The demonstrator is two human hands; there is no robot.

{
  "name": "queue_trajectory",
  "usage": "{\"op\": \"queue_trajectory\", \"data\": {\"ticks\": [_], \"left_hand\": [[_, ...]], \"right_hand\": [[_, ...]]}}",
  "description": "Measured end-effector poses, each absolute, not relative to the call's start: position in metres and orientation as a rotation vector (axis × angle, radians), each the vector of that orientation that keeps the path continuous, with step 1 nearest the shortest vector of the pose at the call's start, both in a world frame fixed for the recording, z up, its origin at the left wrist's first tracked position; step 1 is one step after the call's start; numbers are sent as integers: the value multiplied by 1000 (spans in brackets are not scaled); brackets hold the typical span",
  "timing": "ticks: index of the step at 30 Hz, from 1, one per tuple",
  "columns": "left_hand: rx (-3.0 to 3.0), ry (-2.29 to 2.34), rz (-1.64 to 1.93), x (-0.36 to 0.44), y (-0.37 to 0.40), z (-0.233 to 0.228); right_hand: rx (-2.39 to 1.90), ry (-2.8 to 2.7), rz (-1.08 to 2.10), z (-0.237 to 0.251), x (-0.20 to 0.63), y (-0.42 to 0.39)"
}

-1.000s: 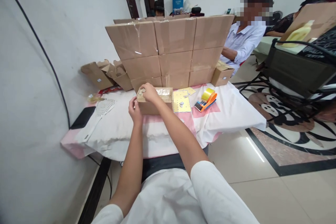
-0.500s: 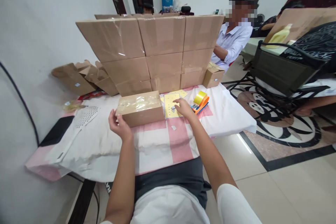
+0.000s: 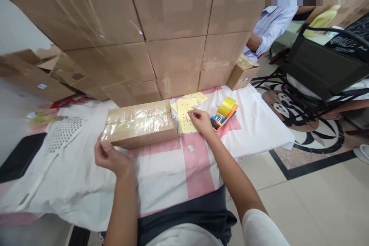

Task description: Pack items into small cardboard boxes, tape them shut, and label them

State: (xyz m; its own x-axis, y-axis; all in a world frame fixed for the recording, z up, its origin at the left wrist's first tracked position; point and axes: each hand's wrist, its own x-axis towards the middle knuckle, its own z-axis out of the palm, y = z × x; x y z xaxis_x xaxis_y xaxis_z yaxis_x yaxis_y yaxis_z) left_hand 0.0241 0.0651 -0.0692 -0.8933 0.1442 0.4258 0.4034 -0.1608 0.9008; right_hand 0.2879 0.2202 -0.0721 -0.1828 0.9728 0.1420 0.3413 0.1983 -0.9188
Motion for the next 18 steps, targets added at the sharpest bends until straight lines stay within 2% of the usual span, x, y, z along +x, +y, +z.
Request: {"op": "queue_trajectory", "data": {"ticks": [4, 10, 13, 18], "left_hand": [[-617, -1917, -2122, 25, 67, -71], [-550, -1972, -1999, 24, 70, -74], [-551, -1964, -1958, 24, 73, -72], [-589, -1907, -1984, 22, 77, -71]], "right_hand": [[-1071, -1336, 1366, -61, 285, 214], [-1005, -1255, 1532, -47, 280, 202], [-1052, -1333, 1415, -48, 276, 195], [-1120, -1739, 825, -50, 271, 180]]}}
